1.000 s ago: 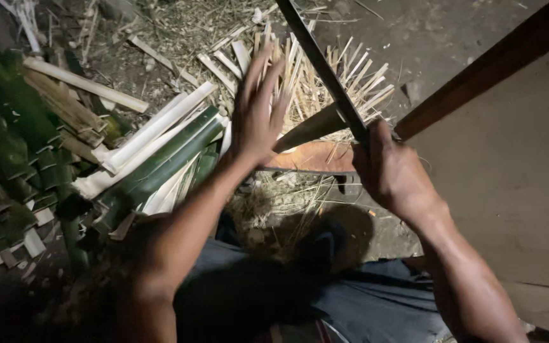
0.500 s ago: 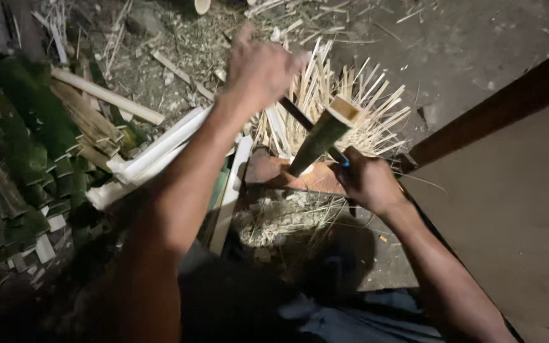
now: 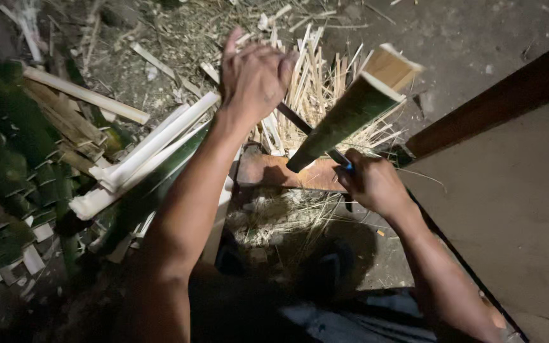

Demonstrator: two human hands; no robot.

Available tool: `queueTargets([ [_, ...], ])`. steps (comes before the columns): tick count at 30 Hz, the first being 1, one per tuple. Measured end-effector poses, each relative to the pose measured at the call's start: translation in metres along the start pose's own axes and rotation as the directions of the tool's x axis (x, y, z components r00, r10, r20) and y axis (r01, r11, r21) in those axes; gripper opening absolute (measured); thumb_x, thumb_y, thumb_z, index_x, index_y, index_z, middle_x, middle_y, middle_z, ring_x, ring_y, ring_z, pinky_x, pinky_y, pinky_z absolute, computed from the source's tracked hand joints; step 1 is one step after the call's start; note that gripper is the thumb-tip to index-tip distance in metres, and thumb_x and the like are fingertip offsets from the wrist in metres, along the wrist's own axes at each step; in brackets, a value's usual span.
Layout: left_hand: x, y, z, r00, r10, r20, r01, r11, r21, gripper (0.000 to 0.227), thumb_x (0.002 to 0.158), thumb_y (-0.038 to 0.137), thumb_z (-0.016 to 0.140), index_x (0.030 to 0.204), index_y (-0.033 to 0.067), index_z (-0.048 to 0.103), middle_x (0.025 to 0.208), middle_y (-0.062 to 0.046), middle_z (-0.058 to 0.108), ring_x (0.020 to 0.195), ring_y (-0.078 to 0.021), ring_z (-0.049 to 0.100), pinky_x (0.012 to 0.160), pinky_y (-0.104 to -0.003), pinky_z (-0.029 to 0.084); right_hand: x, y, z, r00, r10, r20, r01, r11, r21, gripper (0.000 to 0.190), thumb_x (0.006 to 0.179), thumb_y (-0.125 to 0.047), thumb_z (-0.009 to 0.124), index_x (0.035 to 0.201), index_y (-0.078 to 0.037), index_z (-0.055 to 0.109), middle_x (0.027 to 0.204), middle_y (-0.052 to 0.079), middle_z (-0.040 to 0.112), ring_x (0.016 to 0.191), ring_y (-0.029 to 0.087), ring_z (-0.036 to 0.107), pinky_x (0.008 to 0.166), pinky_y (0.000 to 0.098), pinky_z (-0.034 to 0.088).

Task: The person uses a machete to split bamboo stalks into thin strips on a wooden block. The person repeatedly positions bamboo pieces and strikes them with the blade to produce fine strips, which accumulate on the floor.

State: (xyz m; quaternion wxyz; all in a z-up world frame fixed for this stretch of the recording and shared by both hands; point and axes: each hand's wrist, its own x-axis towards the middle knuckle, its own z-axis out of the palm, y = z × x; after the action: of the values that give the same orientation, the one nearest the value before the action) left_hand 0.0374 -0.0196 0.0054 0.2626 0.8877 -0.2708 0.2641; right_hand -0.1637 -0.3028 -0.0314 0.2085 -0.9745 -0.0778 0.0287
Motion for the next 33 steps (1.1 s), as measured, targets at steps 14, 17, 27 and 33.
queueTargets([
  [14,-0.055,-0.001,0.015,0.950,-0.309,-0.038,0.106,0.437,-0.893,0.061,0.113,0.055,0.030,0.150,0.0114,0.052,0.129,-0.012,0.074,0.117,-0.0248,0.073,0.109,-0.041,0.057,0.058,0.028,0.227,0.958,0.269,0.101,-0.278,0.956,0.092,0.038,0.102,-0.036,0.061,0.119,-0.003,0.052,0.094,0.026,0.072,0.091,0.049,0.068,0.079,0.0569,0.052],
  [17,-0.052,0.045,-0.016,0.897,-0.221,-0.384,-0.134,0.691,-0.711,0.055,0.118,0.055,0.037,0.149,0.0089,0.041,0.107,-0.009,0.060,0.097,-0.0225,0.063,0.096,-0.034,0.054,0.054,-0.004,0.243,0.967,0.236,0.098,-0.245,0.966,0.088,0.045,0.101,-0.037,0.060,0.131,-0.008,0.041,0.100,0.026,0.070,0.084,0.050,0.068,0.075,0.0604,0.051],
  [27,-0.030,0.059,-0.015,0.843,-0.442,-0.308,-0.073,0.472,-0.879,0.037,0.109,0.047,0.037,0.099,0.0143,0.052,0.076,0.003,0.040,0.060,-0.0090,0.034,0.050,-0.027,0.028,0.019,-0.021,0.228,0.918,0.327,0.224,-0.368,0.490,0.790,0.032,0.111,-0.038,0.055,0.125,-0.010,0.058,0.083,0.019,0.059,0.067,0.035,0.056,0.057,0.0486,0.047],
  [33,-0.007,0.088,0.008,0.808,-0.374,-0.456,-0.193,0.563,-0.804,0.032,0.111,0.040,0.037,0.097,0.0163,0.052,0.079,0.003,0.052,0.064,-0.0081,0.045,0.054,-0.027,0.039,0.033,-0.047,0.125,0.983,0.182,0.032,-0.173,0.844,0.508,0.023,0.107,-0.025,0.055,0.118,-0.005,0.052,0.078,0.009,0.068,0.063,0.020,0.065,0.055,0.0427,0.052],
])
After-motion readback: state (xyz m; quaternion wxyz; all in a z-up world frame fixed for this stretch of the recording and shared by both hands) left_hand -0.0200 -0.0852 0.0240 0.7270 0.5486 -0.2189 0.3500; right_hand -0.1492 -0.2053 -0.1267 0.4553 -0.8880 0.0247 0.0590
